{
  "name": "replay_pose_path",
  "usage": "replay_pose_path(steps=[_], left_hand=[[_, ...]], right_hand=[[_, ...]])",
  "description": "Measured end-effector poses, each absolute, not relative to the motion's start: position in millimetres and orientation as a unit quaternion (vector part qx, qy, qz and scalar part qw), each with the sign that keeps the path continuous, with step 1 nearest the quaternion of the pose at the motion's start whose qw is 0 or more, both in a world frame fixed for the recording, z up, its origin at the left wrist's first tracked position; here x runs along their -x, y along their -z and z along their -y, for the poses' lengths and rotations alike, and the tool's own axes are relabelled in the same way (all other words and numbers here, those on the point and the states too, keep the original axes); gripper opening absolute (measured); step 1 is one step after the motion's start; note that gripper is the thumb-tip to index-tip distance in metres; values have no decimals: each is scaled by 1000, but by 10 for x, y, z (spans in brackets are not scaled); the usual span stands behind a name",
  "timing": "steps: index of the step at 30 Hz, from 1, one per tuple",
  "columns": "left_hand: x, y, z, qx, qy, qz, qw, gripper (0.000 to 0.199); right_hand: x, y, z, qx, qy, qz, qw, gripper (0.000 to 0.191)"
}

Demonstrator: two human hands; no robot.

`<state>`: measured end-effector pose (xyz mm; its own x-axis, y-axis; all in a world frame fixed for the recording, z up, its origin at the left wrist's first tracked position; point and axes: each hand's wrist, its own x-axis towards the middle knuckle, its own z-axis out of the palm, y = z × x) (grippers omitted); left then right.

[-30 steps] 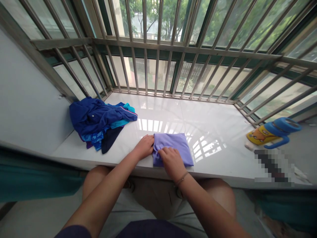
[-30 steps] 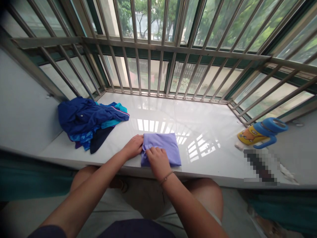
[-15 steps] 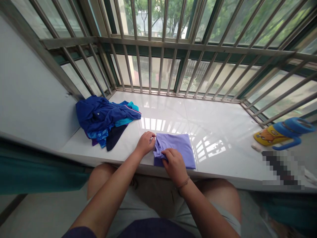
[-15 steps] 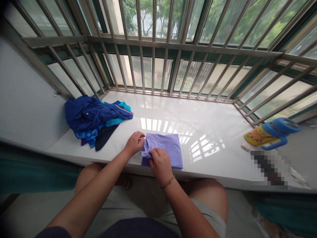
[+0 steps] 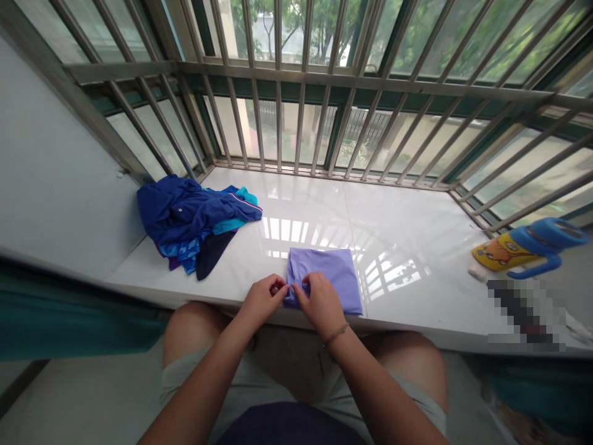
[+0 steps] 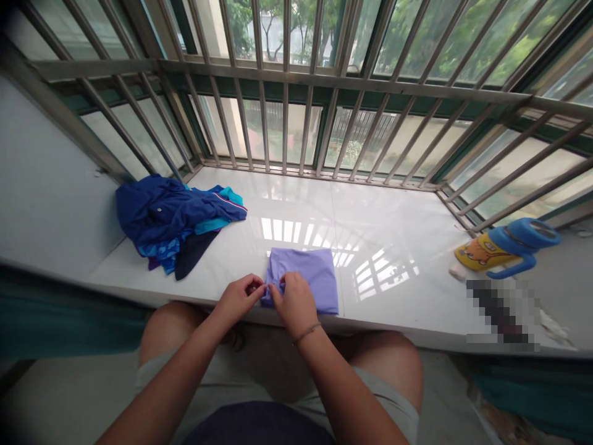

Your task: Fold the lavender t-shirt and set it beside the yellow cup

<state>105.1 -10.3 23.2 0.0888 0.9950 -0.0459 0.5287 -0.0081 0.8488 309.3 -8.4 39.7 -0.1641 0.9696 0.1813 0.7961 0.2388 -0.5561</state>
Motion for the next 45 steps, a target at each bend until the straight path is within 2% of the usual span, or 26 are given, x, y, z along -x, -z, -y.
replay_pose_path(steps=[4, 9, 11, 15, 18, 20, 22, 25, 27, 32, 34, 38, 40, 45], left_hand=[[-1179, -221, 37, -615, -319, -603, 396, 16], [-1271, -87, 8, -548, -393, -556, 485, 22], [-1282, -20, 6, -520, -400, -550, 517, 27], [-1291, 32, -2, -454, -387, -574, 561, 38], [-1287, -29, -3, -433, -372, -585, 576, 41], [-1273, -104, -2, -459, -355, -604, 547, 36], [-1259, -186, -14, -504, -348, -639, 465, 25], [-1274, -281, -87, -560, -349, -662, 355, 13], [-1316, -307, -179, -574, -334, -658, 357, 15], [-1388, -306, -444, -597, -296, -656, 355, 19], [-1368, -324, -521, -604, -292, -673, 313, 16], [-1381, -402, -612, -640, -325, -679, 153, 18], [-1476, -415, -621, -691, -348, -620, 125, 23], [-1816, -190, -533, -804, -303, -480, 180, 36]], right_hand=[[-3002, -322, 22, 590, -166, 757, 228, 10], [-2998, -412, 106, 534, -170, 757, 335, 11], [-3015, -429, 140, 514, -166, 767, 345, 12], [-3051, -365, 160, 506, -163, 803, 271, 17], [-3083, -306, 175, 500, -154, 815, 249, 9], [-3104, -277, 203, 487, -145, 823, 252, 20], [-3118, -240, 244, 468, -129, 837, 254, 31], [-3113, -159, 316, 440, -90, 854, 261, 20], [-3094, -103, 362, 425, -61, 863, 268, 6], [-3051, -50, 457, 381, -58, 888, 253, 16], [-3051, -53, 496, 359, -74, 899, 240, 17], [-3081, -63, 591, 315, -91, 920, 216, 23], [-3107, -80, 631, 300, -88, 920, 235, 28], [-3244, -240, 597, 318, -102, 881, 336, 32]])
